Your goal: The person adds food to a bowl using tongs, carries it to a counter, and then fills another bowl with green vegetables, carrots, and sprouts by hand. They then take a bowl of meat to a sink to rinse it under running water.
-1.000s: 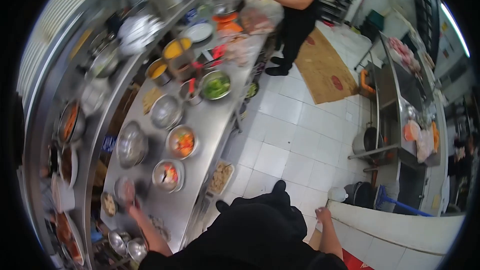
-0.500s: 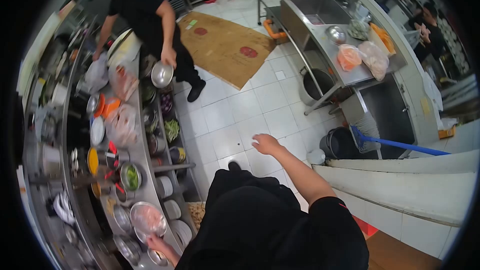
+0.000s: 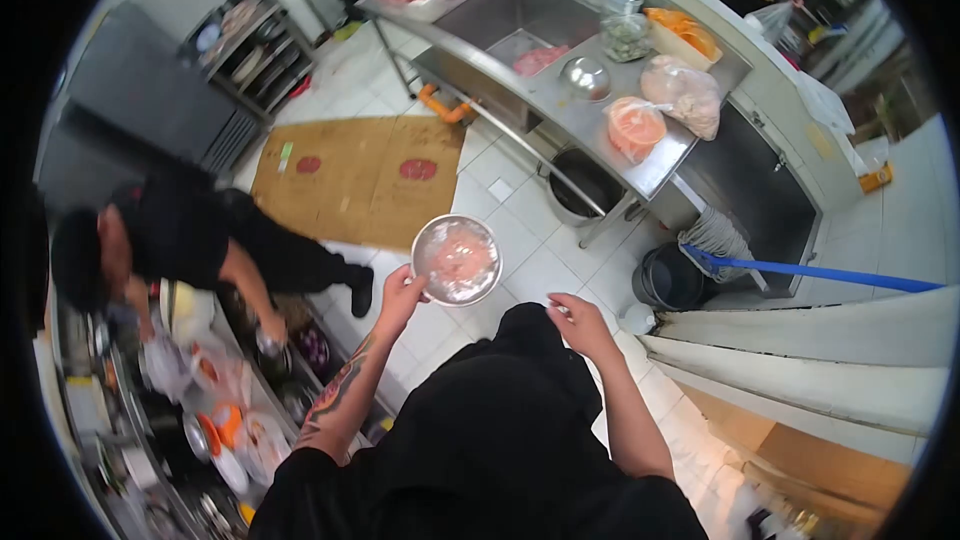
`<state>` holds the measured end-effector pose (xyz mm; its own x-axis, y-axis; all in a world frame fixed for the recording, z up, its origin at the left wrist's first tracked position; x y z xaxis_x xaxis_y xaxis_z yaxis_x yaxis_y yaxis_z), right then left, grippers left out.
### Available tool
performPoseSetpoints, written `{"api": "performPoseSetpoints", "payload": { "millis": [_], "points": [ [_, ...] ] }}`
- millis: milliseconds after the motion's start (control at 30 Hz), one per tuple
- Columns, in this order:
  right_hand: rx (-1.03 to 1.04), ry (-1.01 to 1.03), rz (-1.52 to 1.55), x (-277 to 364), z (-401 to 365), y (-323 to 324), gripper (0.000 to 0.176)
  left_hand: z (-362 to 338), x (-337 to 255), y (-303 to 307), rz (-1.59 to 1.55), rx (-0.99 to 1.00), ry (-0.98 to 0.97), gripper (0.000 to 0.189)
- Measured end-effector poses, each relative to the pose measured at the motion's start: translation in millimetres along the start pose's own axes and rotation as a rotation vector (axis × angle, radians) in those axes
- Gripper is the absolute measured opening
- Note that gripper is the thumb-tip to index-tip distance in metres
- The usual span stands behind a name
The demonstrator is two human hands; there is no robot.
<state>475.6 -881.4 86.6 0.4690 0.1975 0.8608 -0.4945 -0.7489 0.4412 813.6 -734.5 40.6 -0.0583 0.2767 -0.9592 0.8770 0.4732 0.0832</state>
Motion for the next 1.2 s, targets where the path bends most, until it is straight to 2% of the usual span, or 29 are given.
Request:
{"api": "performPoseSetpoints", "payload": {
  "millis": [67,133,200,267,333,433,467,500,567,633,700,767,800,833,867,900,933,967,1000,1067,1100,1133,1200],
  "points": [
    [-0.117,-0.073,0.091,-3,3,27,0.031,79,-22,-24,-0.114,0.143,0.029,0.009],
    [-0.238,-0.23,0.385,-14,13,50,0.03,149,-44,-40,-0.12,0.195,-0.004,0.01],
    [-0.318,-0.261,0.393,-27,41,69,0.03,208,-64,-56,-0.133,0.232,-0.029,0.012],
    [-0.381,-0.293,0.393,-36,86,94,0.03,256,-83,-63,-0.161,0.14,-0.001,0.024],
    [-0.372,-0.218,0.357,-34,149,120,0.03,301,-89,-62,-0.185,0.159,0.061,0.03],
    [-0.364,-0.051,0.322,-15,267,155,0.028,363,-94,-48,-0.206,0.184,0.165,0.042],
    [-0.294,-0.054,0.277,-13,311,167,0.028,385,-93,-44,-0.194,0.202,0.224,0.047],
    [-0.222,-0.06,0.233,-10,354,176,0.028,407,-96,-38,-0.186,0.165,0.21,0.047],
    [-0.197,0.06,0.138,1,444,196,0.029,448,-121,-36,-0.186,0.15,0.218,0.048],
    [-0.152,0.074,0.314,-6,541,210,0.03,505,-127,-34,-0.198,0.156,0.254,0.047],
    [-0.214,0.047,0.276,1,628,243,0.03,561,-154,-49,-0.224,0.229,0.26,0.047],
    [-0.435,0.211,0.159,-46,737,274,0.039,624,-165,-71,-0.243,0.289,0.27,0.049],
    [-0.43,0.078,0.39,-34,768,294,0.049,650,-185,-85,-0.191,0.326,0.232,0.052],
    [-0.425,-0.058,0.624,-23,796,313,0.061,691,-175,-100,-0.154,0.379,0.281,0.047],
    [-0.449,-0.064,0.624,-25,829,331,0.061,715,-189,-115,-0.096,0.459,0.219,0.042],
    [-0.557,-0.126,0.34,-27,859,356,0.069,744,-181,-128,-0.051,0.595,0.274,0.053],
    [-0.651,-0.198,0.055,-27,881,371,0.078,763,-184,-139,-0.128,0.614,0.263,0.045],
    [-0.704,-0.175,-0.028,-14,897,385,0.088,780,-184,-153,-0.254,0.644,0.287,0.052],
    [-0.738,-0.188,-0.033,-10,915,399,0.088,815,-140,-166,-0.236,0.672,0.298,0.062],
    [-0.718,-0.214,-0.208,-6,950,414,0.089,827,-156,-168,-0.186,0.706,0.455,0.065],
    [-0.671,-0.188,-0.467,-8,969,413,0.088,844,-155,-172,-0.182,0.731,0.461,0.065],
    [-0.679,-0.215,-0.469,-7,977,412,0.088,857,-149,-176,-0.206,0.753,0.503,0.064],
    [-0.547,-0.145,-0.34,-7,989,395,0.084,875,-144,-185,-0.233,0.794,0.573,0.062]
  ]
}}
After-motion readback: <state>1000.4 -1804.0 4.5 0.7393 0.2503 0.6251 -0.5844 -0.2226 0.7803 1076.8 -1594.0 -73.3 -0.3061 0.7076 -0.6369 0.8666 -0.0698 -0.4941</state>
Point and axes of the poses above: each hand's wrist, its own z-axis towards the middle knuckle, its own y-axis out of the back of the hand, x = y × z, the point moved 5 cm from there along z, towards the middle knuckle, and after that the axes turned 7 degrees about x, right-handed, at the moved point
